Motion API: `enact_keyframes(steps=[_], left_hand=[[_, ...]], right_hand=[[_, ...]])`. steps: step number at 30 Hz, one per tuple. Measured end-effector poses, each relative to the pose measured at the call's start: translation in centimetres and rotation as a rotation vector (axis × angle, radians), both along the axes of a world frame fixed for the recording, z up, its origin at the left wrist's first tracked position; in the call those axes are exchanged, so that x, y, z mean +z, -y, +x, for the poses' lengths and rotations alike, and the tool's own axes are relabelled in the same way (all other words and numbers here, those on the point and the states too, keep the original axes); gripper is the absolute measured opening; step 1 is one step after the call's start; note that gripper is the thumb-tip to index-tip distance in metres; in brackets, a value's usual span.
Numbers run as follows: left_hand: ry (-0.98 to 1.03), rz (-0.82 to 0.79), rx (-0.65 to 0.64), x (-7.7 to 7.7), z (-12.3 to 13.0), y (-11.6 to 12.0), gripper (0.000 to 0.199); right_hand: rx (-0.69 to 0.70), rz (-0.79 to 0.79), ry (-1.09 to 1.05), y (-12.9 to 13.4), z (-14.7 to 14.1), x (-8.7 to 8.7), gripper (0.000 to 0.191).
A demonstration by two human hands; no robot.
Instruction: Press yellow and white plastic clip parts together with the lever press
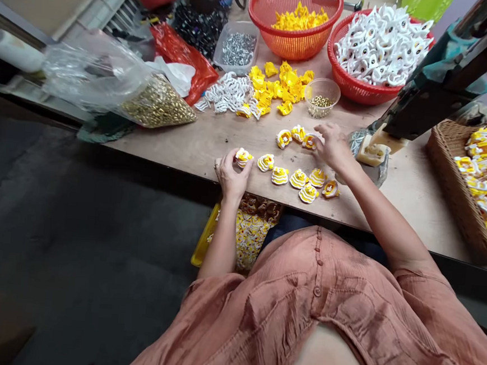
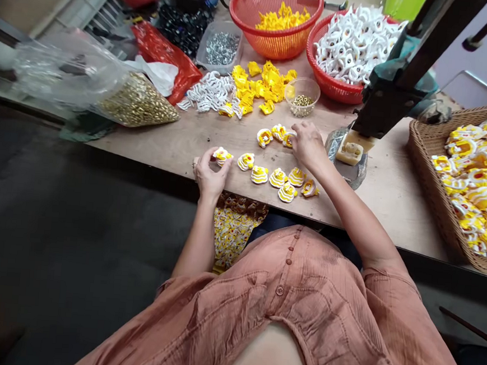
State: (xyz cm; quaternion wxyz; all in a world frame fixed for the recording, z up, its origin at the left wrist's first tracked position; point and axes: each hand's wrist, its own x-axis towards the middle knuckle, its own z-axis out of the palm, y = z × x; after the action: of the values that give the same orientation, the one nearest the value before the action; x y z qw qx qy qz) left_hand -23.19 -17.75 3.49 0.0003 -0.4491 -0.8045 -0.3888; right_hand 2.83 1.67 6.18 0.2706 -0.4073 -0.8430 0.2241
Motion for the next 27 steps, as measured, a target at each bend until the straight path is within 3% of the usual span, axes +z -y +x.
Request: enact_keyframes(steps=[3,5,8,11,14,17,20,24,27], left_hand=[[0.028,-0.062,-0.027,-1.8,-0.8,0.0,0.047],[0.033,-0.037,-0.046,-1.6,-0.7,0.2,0.051],[0.025,0.112,-0.044,0.6,0.8,0.5,0.052],[0.211,0.237,-0.181,3.1,4.2,0.1,0.045],[0.652,0.223,-0.475,4.3,8.5,-1.1,0.054],[0.916,0.227,-0.605,4.4,11.4,-2.1,0.057],[0.94,0.265,-0.6,4.2,12.0,-2.0,0.053],[0.859,0.221,-0.595,4.6,11.3,-1.1,0.055],[0.79,0.176,-0.64,5.2,11.1,-0.7,0.052]], right_hand=[[-0.02,-0.105,0.23,-0.8,-1.2,-0.3,0.016],[-0.061,-0.153,0.285,-0.6,-1.4,0.0,0.016],[-0.079,-0.238,0.135,0.2,-0.6,0.7,0.012],[0.081,-0.358,-0.163,1.9,0.4,1.4,0.022],[0.203,-0.179,-0.346,4.5,1.1,2.2,0.027],[0.305,0.118,-0.323,6.9,2.0,2.7,0.025],[0.358,0.186,-0.34,8.3,3.3,3.2,0.029],[0.292,0.082,-0.392,8.6,4.4,4.3,0.037],[0.321,0.062,-0.377,8.6,4.0,5.1,0.037]])
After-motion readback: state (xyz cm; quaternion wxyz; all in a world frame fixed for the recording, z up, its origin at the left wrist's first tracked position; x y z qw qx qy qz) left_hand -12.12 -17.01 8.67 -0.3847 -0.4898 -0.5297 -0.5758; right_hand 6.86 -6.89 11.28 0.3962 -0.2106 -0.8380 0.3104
